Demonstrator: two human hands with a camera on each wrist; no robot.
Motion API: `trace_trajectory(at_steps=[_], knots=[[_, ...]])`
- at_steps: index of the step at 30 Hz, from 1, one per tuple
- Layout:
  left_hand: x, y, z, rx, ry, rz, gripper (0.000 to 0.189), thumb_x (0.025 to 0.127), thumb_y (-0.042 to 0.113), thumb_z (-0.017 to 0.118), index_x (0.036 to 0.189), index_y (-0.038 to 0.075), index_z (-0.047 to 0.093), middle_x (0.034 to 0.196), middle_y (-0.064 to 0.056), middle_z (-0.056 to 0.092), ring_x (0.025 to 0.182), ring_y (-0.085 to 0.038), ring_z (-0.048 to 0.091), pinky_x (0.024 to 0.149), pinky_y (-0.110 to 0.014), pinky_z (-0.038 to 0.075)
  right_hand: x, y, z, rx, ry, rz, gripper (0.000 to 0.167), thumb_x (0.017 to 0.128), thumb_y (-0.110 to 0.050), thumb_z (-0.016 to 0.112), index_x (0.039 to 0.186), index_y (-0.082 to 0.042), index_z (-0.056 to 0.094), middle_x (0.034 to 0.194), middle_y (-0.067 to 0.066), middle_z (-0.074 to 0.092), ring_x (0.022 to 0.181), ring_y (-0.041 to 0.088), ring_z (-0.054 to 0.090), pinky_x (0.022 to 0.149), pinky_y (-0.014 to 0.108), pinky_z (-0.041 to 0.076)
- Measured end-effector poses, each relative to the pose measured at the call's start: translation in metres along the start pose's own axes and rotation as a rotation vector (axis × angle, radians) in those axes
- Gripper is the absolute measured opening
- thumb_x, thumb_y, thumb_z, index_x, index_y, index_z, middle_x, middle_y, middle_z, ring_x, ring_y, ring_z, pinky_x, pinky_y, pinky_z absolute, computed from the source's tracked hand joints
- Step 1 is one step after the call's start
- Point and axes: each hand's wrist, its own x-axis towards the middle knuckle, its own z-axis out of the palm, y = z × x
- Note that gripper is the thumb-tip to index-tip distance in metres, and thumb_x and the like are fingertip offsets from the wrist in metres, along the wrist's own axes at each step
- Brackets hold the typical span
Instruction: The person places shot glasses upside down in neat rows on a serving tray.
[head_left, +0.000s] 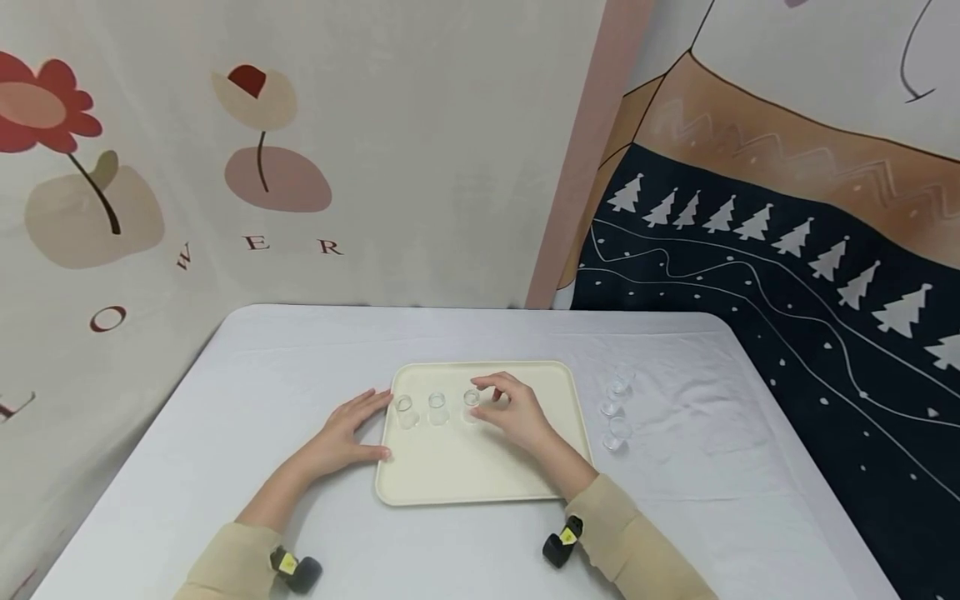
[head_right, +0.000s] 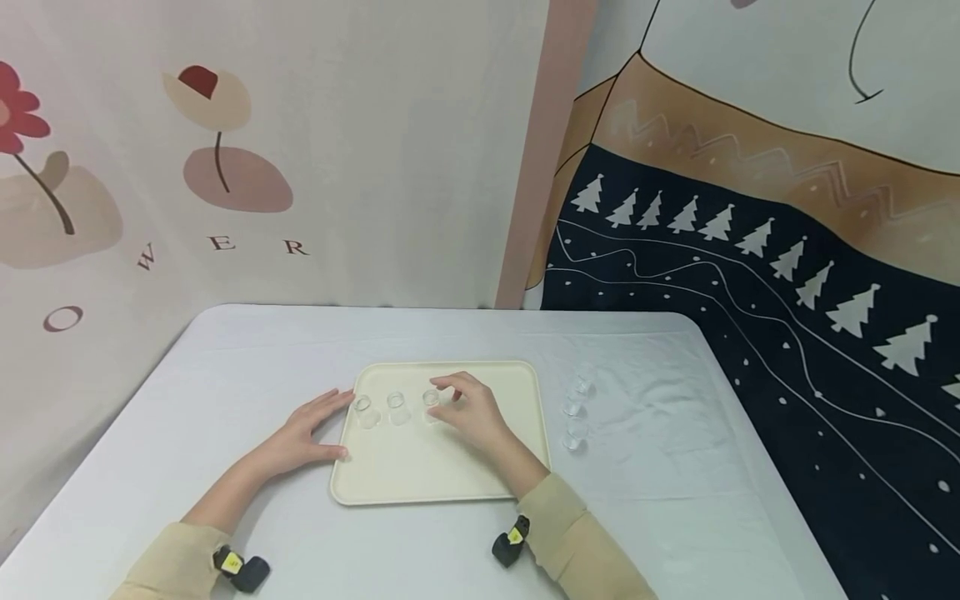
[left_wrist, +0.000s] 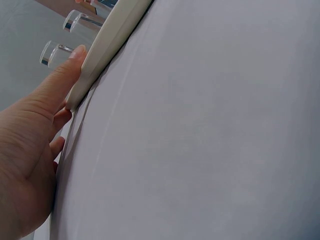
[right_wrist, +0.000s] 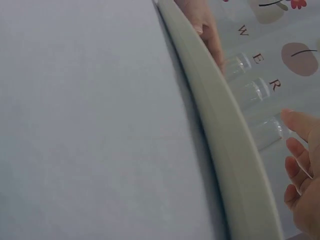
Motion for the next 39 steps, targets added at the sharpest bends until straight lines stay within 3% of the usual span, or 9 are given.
trace_trajectory(at_steps=[3, 7, 11, 14, 21, 25, 30, 39], knots=[[0.001, -0.001, 0.000, 0.008, 0.000, 0.003, 0.098, 0.067, 0.049, 0.080, 0.148, 0.014, 0.037, 0.153, -0.019, 0.026, 0.138, -0.047, 0.014, 0.100, -0.075, 0.012, -0.002, -0.004, -0.006, 0.030, 0.021, -0.012, 0.040, 0.077, -0.008, 0.081, 0.115, -0.008, 0.069, 0.108, -0.001, 0.066, 0.084, 0.019, 0.052, 0.064, 0.024, 0.041], [0.001, -0.002, 0.000, 0.008, 0.000, 0.003, 0.098, 0.067, 0.049, 0.080, 0.148, 0.014, 0.037, 0.153, -0.019, 0.026, 0.138, -0.047, 0.015, 0.101, -0.074, 0.012, -0.009, -0.034, -0.020, 0.038, 0.022, -0.020, 0.037, 0.078, -0.002, 0.079, 0.113, -0.002, 0.068, 0.110, 0.012, 0.066, 0.086, 0.034, 0.053, 0.064, 0.024, 0.036], [0.002, -0.003, 0.000, 0.008, 0.001, 0.002, 0.098, 0.067, 0.049, 0.081, 0.148, 0.014, 0.037, 0.153, -0.019, 0.026, 0.138, -0.047, 0.015, 0.101, -0.074, 0.012, -0.017, -0.059, -0.034, -0.003, 0.020, -0.056, 0.035, 0.077, 0.003, 0.077, 0.111, 0.004, 0.066, 0.110, 0.019, 0.065, 0.086, 0.043, 0.052, 0.064, 0.034, 0.038], [0.001, -0.002, -0.001, 0.009, 0.000, 0.004, 0.098, 0.068, 0.048, 0.081, 0.148, 0.014, 0.037, 0.153, -0.020, 0.026, 0.138, -0.047, 0.015, 0.100, -0.074, 0.012, -0.022, -0.060, -0.043, -0.032, 0.040, -0.107, 0.037, 0.076, 0.004, 0.078, 0.110, 0.006, 0.066, 0.108, 0.017, 0.066, 0.083, 0.041, 0.053, 0.065, 0.043, 0.039], [0.000, -0.001, 0.000, -0.004, -0.001, 0.004, 0.098, 0.067, 0.048, 0.081, 0.148, 0.014, 0.037, 0.153, -0.020, 0.026, 0.138, -0.048, 0.014, 0.100, -0.075, 0.012, -0.034, -0.066, -0.065, -0.086, 0.083, -0.146, 0.038, 0.074, 0.004, 0.080, 0.109, 0.005, 0.067, 0.105, 0.017, 0.067, 0.080, 0.031, 0.053, 0.068, 0.026, 0.038], [0.000, -0.001, 0.000, -0.003, 0.002, 0.005, 0.098, 0.067, 0.048, 0.081, 0.148, 0.014, 0.037, 0.153, -0.020, 0.026, 0.138, -0.047, 0.014, 0.100, -0.075, 0.012, -0.042, -0.068, -0.078, -0.100, 0.099, -0.160, 0.038, 0.073, 0.006, 0.079, 0.109, 0.005, 0.067, 0.105, 0.017, 0.066, 0.082, 0.034, 0.053, 0.068, 0.026, 0.038], [0.000, -0.001, 0.000, -0.001, 0.001, 0.011, 0.098, 0.067, 0.048, 0.081, 0.148, 0.014, 0.037, 0.153, -0.019, 0.027, 0.138, -0.047, 0.015, 0.101, -0.074, 0.012, -0.052, -0.068, -0.093, -0.128, 0.119, -0.186, 0.040, 0.072, 0.007, 0.079, 0.110, 0.005, 0.066, 0.105, 0.016, 0.066, 0.082, 0.026, 0.054, 0.067, 0.030, 0.040], [0.001, -0.003, 0.001, -0.001, 0.003, 0.014, 0.098, 0.067, 0.049, 0.081, 0.148, 0.014, 0.037, 0.153, -0.017, 0.029, 0.139, -0.046, 0.015, 0.101, -0.074, 0.011, -0.072, -0.062, -0.120, -0.206, 0.164, -0.144, 0.043, 0.070, 0.007, 0.081, 0.111, 0.003, 0.066, 0.105, 0.014, 0.066, 0.084, 0.010, 0.052, 0.070, 0.023, 0.039]])
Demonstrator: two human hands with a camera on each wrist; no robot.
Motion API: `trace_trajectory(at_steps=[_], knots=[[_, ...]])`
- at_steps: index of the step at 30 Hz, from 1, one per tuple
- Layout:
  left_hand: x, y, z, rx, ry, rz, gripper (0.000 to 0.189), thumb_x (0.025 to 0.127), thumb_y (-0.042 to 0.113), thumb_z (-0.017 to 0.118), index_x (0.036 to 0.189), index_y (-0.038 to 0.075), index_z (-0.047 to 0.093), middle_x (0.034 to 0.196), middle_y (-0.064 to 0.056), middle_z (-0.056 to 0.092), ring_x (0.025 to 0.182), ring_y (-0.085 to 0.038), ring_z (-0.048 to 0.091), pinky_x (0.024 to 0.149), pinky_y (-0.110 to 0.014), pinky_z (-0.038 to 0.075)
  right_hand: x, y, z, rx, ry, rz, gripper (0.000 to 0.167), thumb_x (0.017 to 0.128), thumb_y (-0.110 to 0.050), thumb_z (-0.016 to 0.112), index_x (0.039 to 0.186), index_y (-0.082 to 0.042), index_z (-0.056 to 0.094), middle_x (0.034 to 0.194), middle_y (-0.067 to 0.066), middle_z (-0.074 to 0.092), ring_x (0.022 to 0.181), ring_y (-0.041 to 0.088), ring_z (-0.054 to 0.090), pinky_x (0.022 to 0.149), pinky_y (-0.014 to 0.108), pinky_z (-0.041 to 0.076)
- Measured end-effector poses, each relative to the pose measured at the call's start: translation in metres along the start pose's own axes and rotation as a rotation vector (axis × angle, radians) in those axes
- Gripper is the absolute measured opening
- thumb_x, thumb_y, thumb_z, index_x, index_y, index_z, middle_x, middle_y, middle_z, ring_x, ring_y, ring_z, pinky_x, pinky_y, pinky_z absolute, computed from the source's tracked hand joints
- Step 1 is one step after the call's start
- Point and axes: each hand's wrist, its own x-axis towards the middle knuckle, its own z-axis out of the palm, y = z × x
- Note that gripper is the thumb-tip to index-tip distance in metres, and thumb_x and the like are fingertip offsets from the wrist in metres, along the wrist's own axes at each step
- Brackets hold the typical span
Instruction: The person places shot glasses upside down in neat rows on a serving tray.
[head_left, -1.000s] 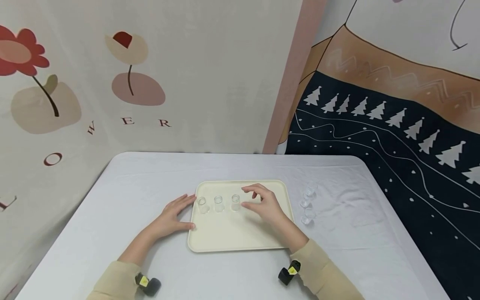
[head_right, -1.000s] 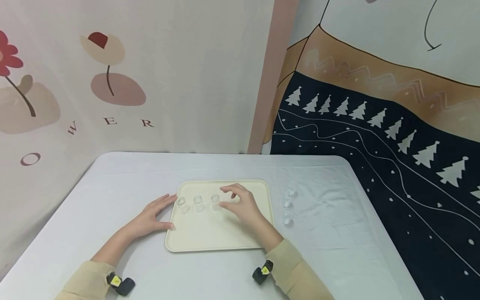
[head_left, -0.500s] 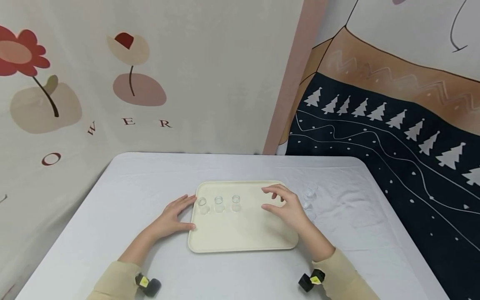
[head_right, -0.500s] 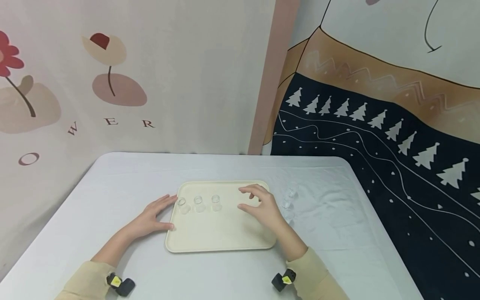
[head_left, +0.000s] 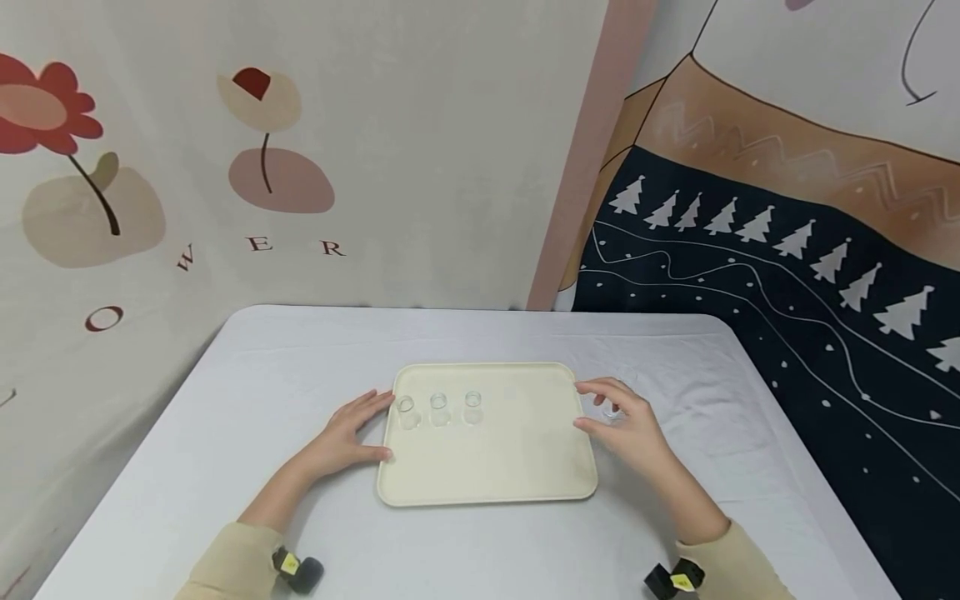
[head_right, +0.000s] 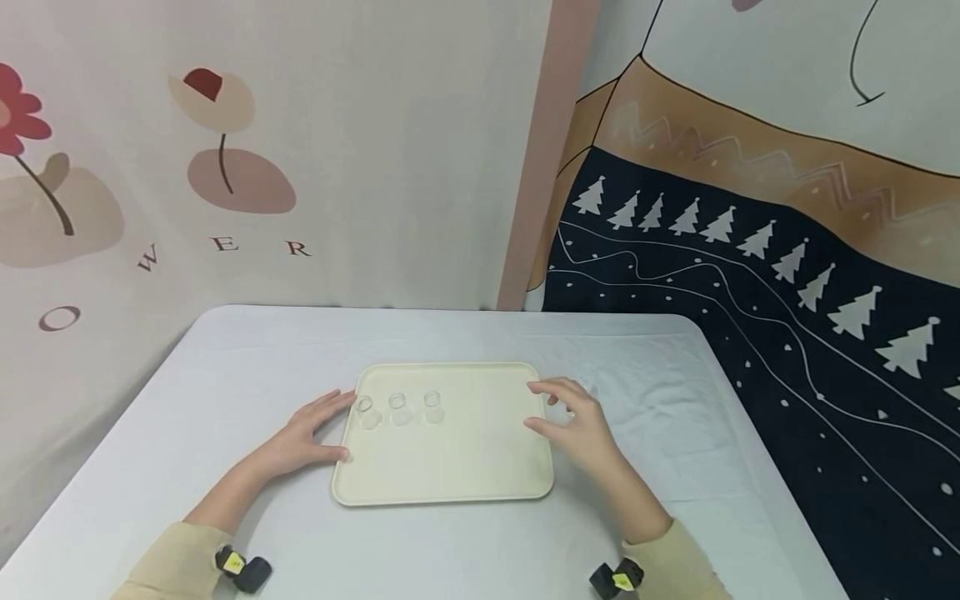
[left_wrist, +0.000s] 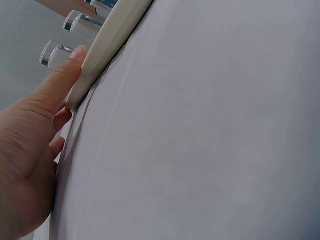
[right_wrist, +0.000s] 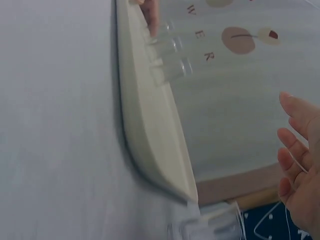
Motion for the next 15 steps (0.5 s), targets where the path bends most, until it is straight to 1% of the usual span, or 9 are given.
trace_trajectory(at_steps=[3, 9, 13, 15], knots=[[0.000, 0.000, 0.000, 0.010, -0.003, -0.004, 0.098, 0.067, 0.050, 0.080, 0.148, 0.014, 0.037, 0.153, -0.017, 0.029, 0.139, -0.046, 0.015, 0.101, -0.074, 0.012, -0.007, 0.007, -0.011, -0.033, 0.010, 0.016, 0.045, 0.069, 0.008, 0.081, 0.111, 0.003, 0.066, 0.105, 0.014, 0.066, 0.084, 0.008, 0.052, 0.071, 0.021, 0.038], [0.000, 0.001, -0.001, 0.011, 0.003, -0.006, 0.098, 0.067, 0.050, 0.080, 0.148, 0.014, 0.037, 0.153, -0.018, 0.028, 0.138, -0.047, 0.016, 0.101, -0.074, 0.012, -0.017, 0.024, -0.028, -0.080, 0.037, 0.014, 0.045, 0.068, 0.010, 0.081, 0.110, 0.005, 0.065, 0.103, 0.017, 0.065, 0.084, 0.006, 0.052, 0.070, 0.017, 0.036], [0.000, 0.001, -0.001, 0.010, 0.000, -0.007, 0.098, 0.067, 0.050, 0.080, 0.148, 0.014, 0.037, 0.153, -0.018, 0.028, 0.138, -0.046, 0.016, 0.101, -0.074, 0.012, -0.023, 0.037, -0.035, -0.090, 0.029, 0.020, 0.046, 0.068, 0.010, 0.080, 0.111, 0.005, 0.065, 0.104, 0.018, 0.065, 0.084, 0.010, 0.052, 0.070, 0.017, 0.036], [0.000, 0.001, -0.001, 0.009, -0.002, -0.004, 0.098, 0.067, 0.049, 0.081, 0.148, 0.013, 0.038, 0.153, -0.018, 0.028, 0.138, -0.046, 0.016, 0.101, -0.073, 0.012, -0.026, 0.043, -0.038, -0.093, 0.016, 0.017, 0.046, 0.068, 0.011, 0.080, 0.112, 0.005, 0.064, 0.104, 0.018, 0.065, 0.084, 0.015, 0.053, 0.070, 0.020, 0.037]])
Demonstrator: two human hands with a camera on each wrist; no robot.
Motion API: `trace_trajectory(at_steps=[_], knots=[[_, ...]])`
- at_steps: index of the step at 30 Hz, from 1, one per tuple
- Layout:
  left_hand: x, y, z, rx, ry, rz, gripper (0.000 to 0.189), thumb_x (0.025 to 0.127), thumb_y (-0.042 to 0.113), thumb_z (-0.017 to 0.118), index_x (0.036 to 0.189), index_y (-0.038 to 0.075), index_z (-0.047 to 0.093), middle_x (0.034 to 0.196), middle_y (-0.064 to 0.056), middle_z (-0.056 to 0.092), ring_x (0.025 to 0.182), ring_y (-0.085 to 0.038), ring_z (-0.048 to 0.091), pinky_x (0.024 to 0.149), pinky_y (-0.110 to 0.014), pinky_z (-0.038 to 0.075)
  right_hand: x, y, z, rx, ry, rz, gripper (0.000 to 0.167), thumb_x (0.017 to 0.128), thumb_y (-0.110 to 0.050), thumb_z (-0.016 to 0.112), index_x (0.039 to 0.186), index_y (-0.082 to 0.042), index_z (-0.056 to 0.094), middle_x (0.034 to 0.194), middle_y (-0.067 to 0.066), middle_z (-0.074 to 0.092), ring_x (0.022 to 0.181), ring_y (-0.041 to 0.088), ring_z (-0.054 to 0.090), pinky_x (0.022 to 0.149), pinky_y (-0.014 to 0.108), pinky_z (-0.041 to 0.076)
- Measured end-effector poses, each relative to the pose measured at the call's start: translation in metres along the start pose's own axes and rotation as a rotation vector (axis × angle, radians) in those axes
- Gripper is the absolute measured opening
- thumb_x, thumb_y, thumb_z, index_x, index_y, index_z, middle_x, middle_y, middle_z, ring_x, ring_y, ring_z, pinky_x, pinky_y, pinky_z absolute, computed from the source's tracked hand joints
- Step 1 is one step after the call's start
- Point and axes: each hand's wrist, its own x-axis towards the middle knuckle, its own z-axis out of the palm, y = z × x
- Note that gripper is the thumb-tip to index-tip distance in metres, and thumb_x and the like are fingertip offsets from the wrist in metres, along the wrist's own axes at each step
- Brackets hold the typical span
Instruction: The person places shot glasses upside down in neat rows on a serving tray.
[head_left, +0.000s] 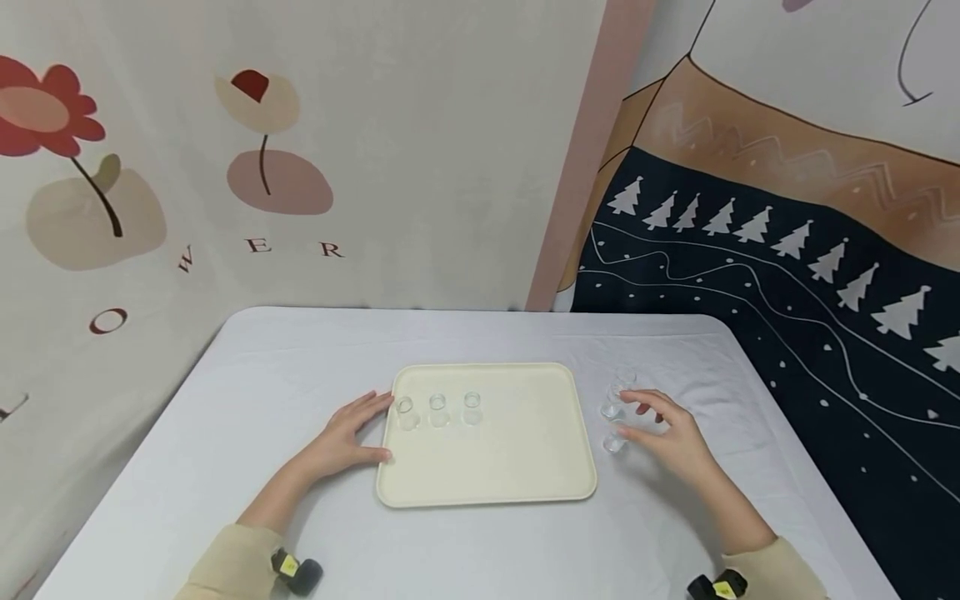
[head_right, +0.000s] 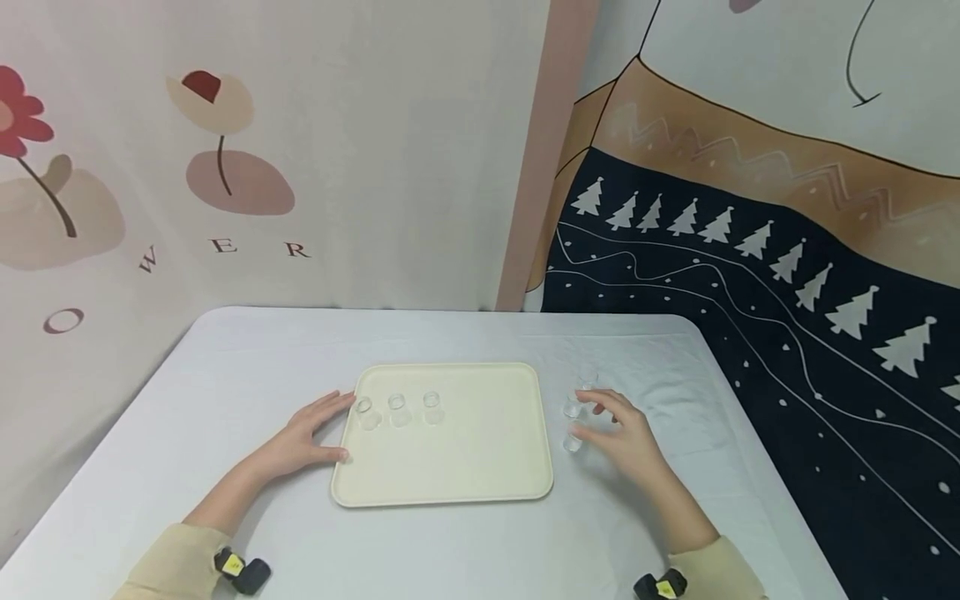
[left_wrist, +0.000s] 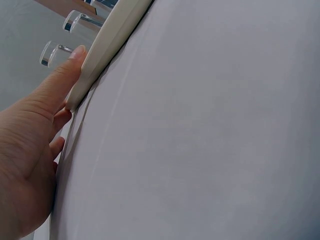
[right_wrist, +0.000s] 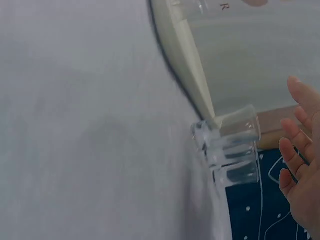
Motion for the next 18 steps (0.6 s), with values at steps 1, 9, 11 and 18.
trace_trajectory(at_steps=[1, 9, 11, 18], knots=[[0.000, 0.000, 0.000, -0.002, 0.000, 0.000, 0.098, 0.068, 0.049, 0.080, 0.148, 0.013, 0.038, 0.153, -0.018, 0.028, 0.138, -0.046, 0.016, 0.101, -0.073, 0.012, -0.002, 0.003, -0.001, 0.000, -0.009, -0.004, 0.047, 0.068, 0.011, 0.080, 0.112, 0.005, 0.064, 0.104, 0.019, 0.065, 0.084, 0.017, 0.054, 0.070, 0.022, 0.038], [0.000, 0.000, 0.000, 0.000, 0.004, -0.003, 0.098, 0.067, 0.049, 0.080, 0.148, 0.014, 0.038, 0.153, -0.017, 0.029, 0.138, -0.046, 0.016, 0.101, -0.074, 0.012, -0.013, 0.021, -0.006, 0.040, -0.101, 0.038, 0.051, 0.070, 0.009, 0.080, 0.117, 0.007, 0.060, 0.106, 0.022, 0.064, 0.086, 0.026, 0.053, 0.071, 0.031, 0.038], [0.000, 0.000, -0.001, 0.002, 0.005, 0.000, 0.098, 0.067, 0.049, 0.080, 0.148, 0.013, 0.038, 0.153, -0.017, 0.029, 0.138, -0.046, 0.016, 0.101, -0.074, 0.012, -0.015, 0.025, -0.006, 0.049, -0.129, 0.057, 0.051, 0.071, 0.007, 0.080, 0.118, 0.006, 0.060, 0.107, 0.022, 0.064, 0.087, 0.028, 0.053, 0.071, 0.032, 0.038], [0.000, 0.000, 0.000, -0.007, 0.000, -0.008, 0.098, 0.067, 0.048, 0.081, 0.148, 0.014, 0.038, 0.153, -0.018, 0.028, 0.138, -0.047, 0.015, 0.101, -0.074, 0.012, -0.019, 0.040, -0.002, 0.051, -0.180, 0.108, 0.047, 0.074, 0.003, 0.078, 0.118, 0.006, 0.061, 0.101, 0.018, 0.065, 0.086, 0.029, 0.054, 0.071, 0.032, 0.040]])
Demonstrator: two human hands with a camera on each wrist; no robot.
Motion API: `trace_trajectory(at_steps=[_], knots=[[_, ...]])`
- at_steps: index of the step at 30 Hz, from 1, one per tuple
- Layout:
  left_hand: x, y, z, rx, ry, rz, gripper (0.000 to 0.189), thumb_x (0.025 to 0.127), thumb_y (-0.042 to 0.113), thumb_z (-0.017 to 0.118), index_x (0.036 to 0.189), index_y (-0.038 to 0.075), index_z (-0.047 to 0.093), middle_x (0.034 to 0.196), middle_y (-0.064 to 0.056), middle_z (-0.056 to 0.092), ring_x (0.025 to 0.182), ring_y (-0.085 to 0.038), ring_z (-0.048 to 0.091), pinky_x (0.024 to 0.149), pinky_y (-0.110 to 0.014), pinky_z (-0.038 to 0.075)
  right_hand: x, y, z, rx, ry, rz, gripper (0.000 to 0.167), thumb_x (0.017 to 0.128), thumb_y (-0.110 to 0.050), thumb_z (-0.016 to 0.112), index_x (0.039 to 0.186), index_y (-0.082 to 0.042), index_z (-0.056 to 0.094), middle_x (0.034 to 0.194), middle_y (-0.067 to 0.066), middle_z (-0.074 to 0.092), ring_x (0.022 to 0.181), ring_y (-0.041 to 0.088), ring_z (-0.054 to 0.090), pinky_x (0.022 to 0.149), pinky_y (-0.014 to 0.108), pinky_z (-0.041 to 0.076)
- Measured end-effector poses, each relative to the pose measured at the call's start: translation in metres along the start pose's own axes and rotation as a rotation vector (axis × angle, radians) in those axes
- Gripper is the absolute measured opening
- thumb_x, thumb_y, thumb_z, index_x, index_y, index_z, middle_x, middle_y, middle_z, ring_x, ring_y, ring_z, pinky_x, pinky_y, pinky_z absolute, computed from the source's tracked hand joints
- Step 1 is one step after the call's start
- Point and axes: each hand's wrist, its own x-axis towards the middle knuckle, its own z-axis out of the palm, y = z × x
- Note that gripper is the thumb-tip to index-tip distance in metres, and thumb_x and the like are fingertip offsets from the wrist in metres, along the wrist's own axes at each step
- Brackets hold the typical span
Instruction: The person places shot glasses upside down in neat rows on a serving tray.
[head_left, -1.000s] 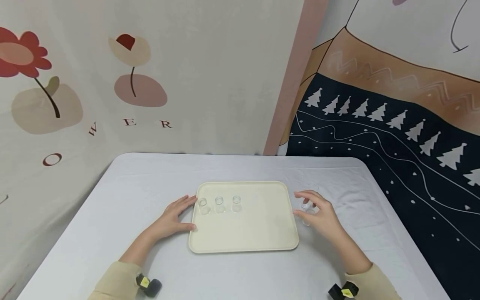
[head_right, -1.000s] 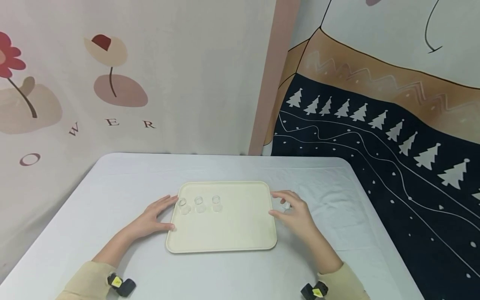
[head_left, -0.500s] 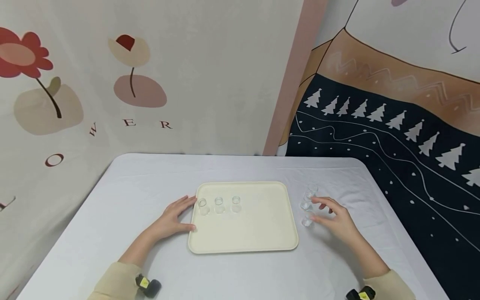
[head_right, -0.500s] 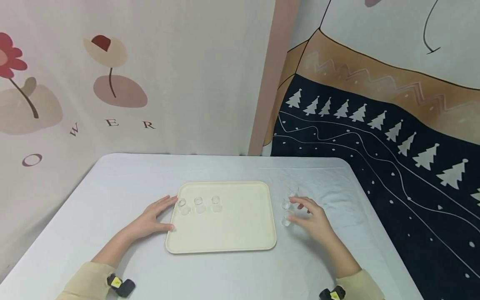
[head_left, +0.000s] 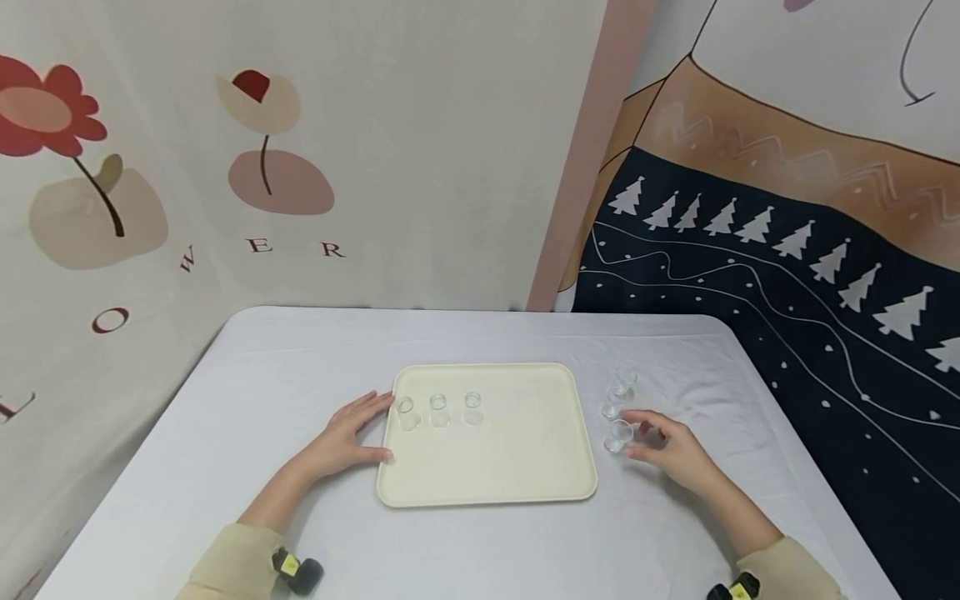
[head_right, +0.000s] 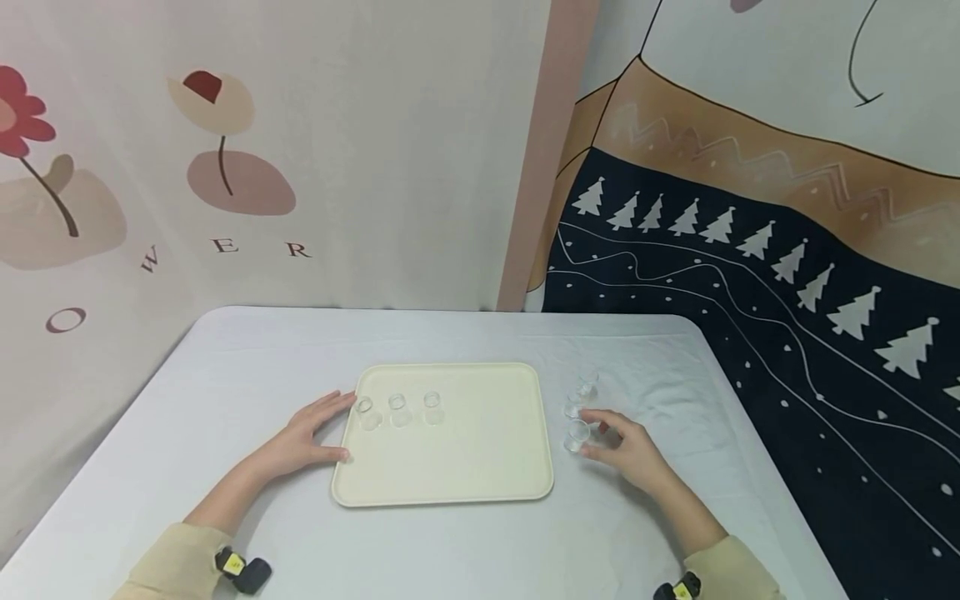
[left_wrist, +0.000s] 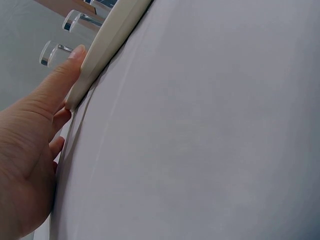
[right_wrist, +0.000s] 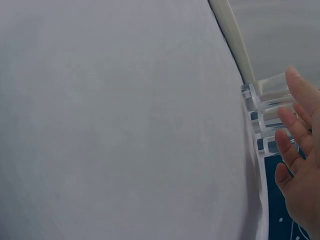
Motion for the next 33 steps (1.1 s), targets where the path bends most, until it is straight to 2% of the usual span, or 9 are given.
trace_trajectory(at_steps=[4, 8, 13, 19, 25, 33], knots=[[0.000, 0.000, 0.001, 0.005, -0.002, -0.003, 0.098, 0.067, 0.049, 0.080, 0.148, 0.015, 0.037, 0.153, -0.018, 0.027, 0.138, -0.047, 0.015, 0.101, -0.074, 0.012, -0.001, 0.022, 0.005, -0.011, -0.008, 0.024, 0.048, 0.074, 0.001, 0.079, 0.119, 0.005, 0.062, 0.093, 0.011, 0.064, 0.084, 0.027, 0.054, 0.069, 0.031, 0.041], [0.000, 0.001, 0.000, 0.011, -0.001, -0.006, 0.098, 0.067, 0.049, 0.080, 0.148, 0.015, 0.037, 0.153, -0.019, 0.027, 0.138, -0.047, 0.015, 0.101, -0.074, 0.012, -0.001, 0.040, 0.008, -0.012, -0.018, 0.061, 0.049, 0.075, -0.006, 0.081, 0.120, 0.000, 0.063, 0.096, 0.004, 0.064, 0.086, 0.021, 0.054, 0.069, 0.028, 0.043], [0.000, 0.001, -0.001, 0.008, -0.003, -0.009, 0.098, 0.067, 0.049, 0.080, 0.149, 0.015, 0.037, 0.153, -0.020, 0.026, 0.138, -0.047, 0.014, 0.101, -0.074, 0.012, -0.001, 0.041, 0.008, -0.024, -0.032, 0.114, 0.048, 0.076, -0.015, 0.082, 0.118, -0.002, 0.065, 0.104, 0.006, 0.065, 0.093, 0.013, 0.055, 0.079, 0.026, 0.047], [0.000, 0.001, 0.000, -0.005, -0.009, -0.010, 0.098, 0.068, 0.048, 0.080, 0.149, 0.015, 0.036, 0.153, -0.020, 0.025, 0.138, -0.048, 0.014, 0.100, -0.075, 0.012, 0.000, 0.039, 0.012, -0.014, -0.049, 0.159, 0.044, 0.076, -0.017, 0.082, 0.114, 0.000, 0.066, 0.108, 0.010, 0.065, 0.101, 0.021, 0.059, 0.088, 0.028, 0.049], [0.000, 0.002, 0.000, -0.002, -0.010, -0.013, 0.098, 0.068, 0.048, 0.080, 0.148, 0.014, 0.037, 0.153, -0.020, 0.026, 0.138, -0.047, 0.014, 0.101, -0.074, 0.012, 0.001, 0.040, 0.016, -0.025, -0.038, 0.172, 0.044, 0.075, -0.018, 0.083, 0.112, 0.001, 0.067, 0.103, 0.006, 0.064, 0.099, 0.027, 0.061, 0.089, 0.034, 0.051], [0.000, 0.002, 0.000, 0.003, -0.007, -0.004, 0.098, 0.068, 0.049, 0.080, 0.148, 0.014, 0.037, 0.153, -0.019, 0.027, 0.138, -0.047, 0.015, 0.101, -0.074, 0.012, 0.000, 0.042, 0.018, -0.069, -0.035, 0.192, 0.042, 0.074, -0.019, 0.083, 0.109, 0.000, 0.068, 0.099, 0.004, 0.063, 0.096, 0.025, 0.061, 0.085, 0.032, 0.052]])
